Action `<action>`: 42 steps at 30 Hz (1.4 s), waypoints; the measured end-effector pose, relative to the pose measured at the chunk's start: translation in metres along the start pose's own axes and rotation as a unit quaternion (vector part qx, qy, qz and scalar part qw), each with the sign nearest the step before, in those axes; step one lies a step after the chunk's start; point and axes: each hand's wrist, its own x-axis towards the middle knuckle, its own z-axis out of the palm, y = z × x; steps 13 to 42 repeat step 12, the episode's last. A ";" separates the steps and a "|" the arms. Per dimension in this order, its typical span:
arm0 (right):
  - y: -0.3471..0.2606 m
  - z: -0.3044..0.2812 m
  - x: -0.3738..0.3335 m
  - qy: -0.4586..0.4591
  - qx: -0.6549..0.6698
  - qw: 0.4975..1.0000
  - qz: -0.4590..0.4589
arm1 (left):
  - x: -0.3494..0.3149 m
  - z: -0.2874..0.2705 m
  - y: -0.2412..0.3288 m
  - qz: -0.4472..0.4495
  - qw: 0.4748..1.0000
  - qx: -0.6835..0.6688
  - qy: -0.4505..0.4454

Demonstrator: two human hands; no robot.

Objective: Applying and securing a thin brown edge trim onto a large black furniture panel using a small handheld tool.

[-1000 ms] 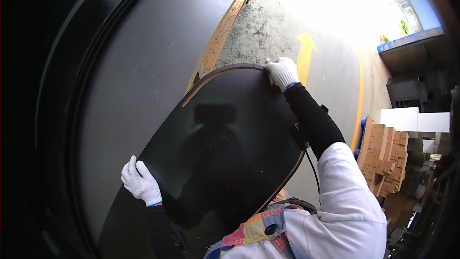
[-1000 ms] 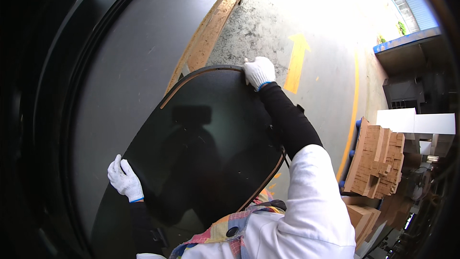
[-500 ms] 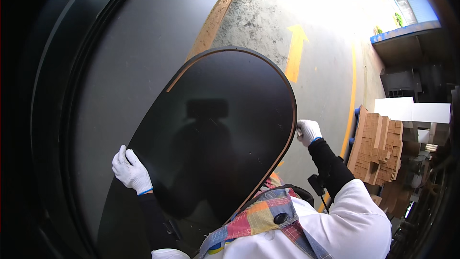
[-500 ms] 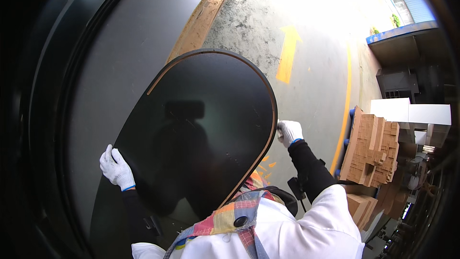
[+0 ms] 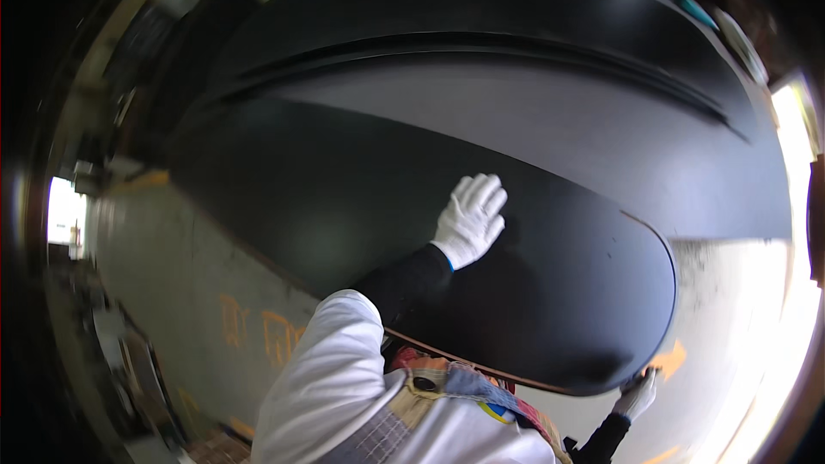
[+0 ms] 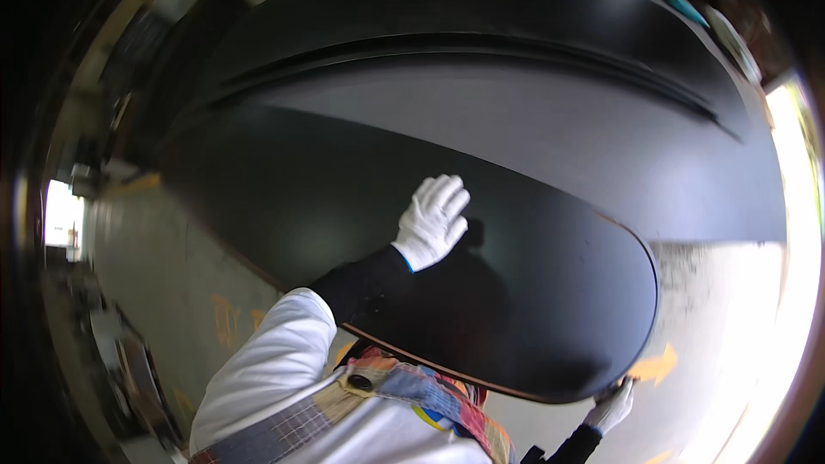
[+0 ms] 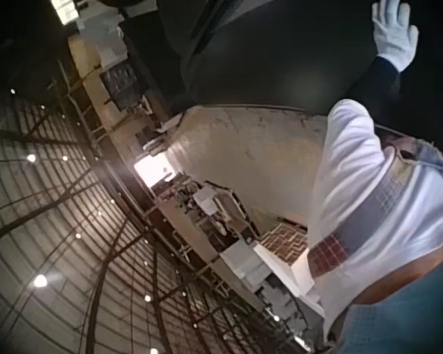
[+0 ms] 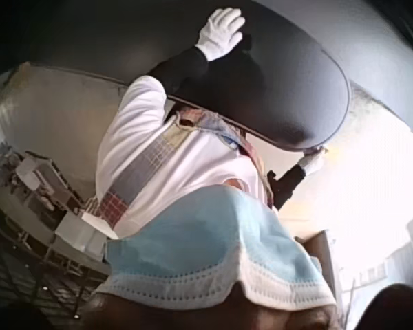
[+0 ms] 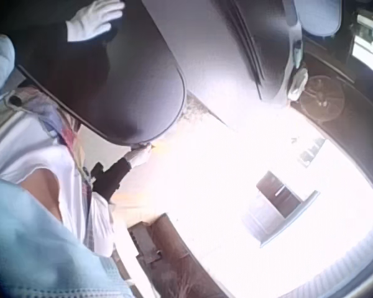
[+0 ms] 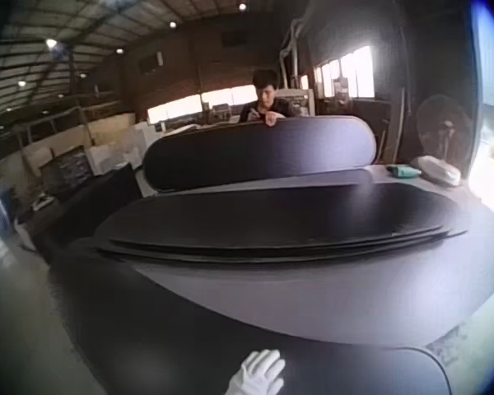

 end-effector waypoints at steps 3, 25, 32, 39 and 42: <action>-0.030 0.072 -0.015 -0.094 -0.092 0.989 -0.059 | -0.073 -0.066 -0.040 -0.104 0.994 0.028 0.017; -0.056 0.269 -0.031 -0.461 -0.168 0.850 -0.190 | -0.305 -0.163 -0.135 -0.769 0.614 -0.168 0.060; -0.056 0.269 -0.031 -0.461 -0.168 0.850 -0.190 | -0.305 -0.163 -0.135 -0.769 0.614 -0.168 0.060; -0.056 0.269 -0.031 -0.461 -0.168 0.850 -0.190 | -0.305 -0.163 -0.135 -0.769 0.614 -0.168 0.060; -0.056 0.269 -0.031 -0.461 -0.168 0.850 -0.190 | -0.305 -0.163 -0.135 -0.769 0.614 -0.168 0.060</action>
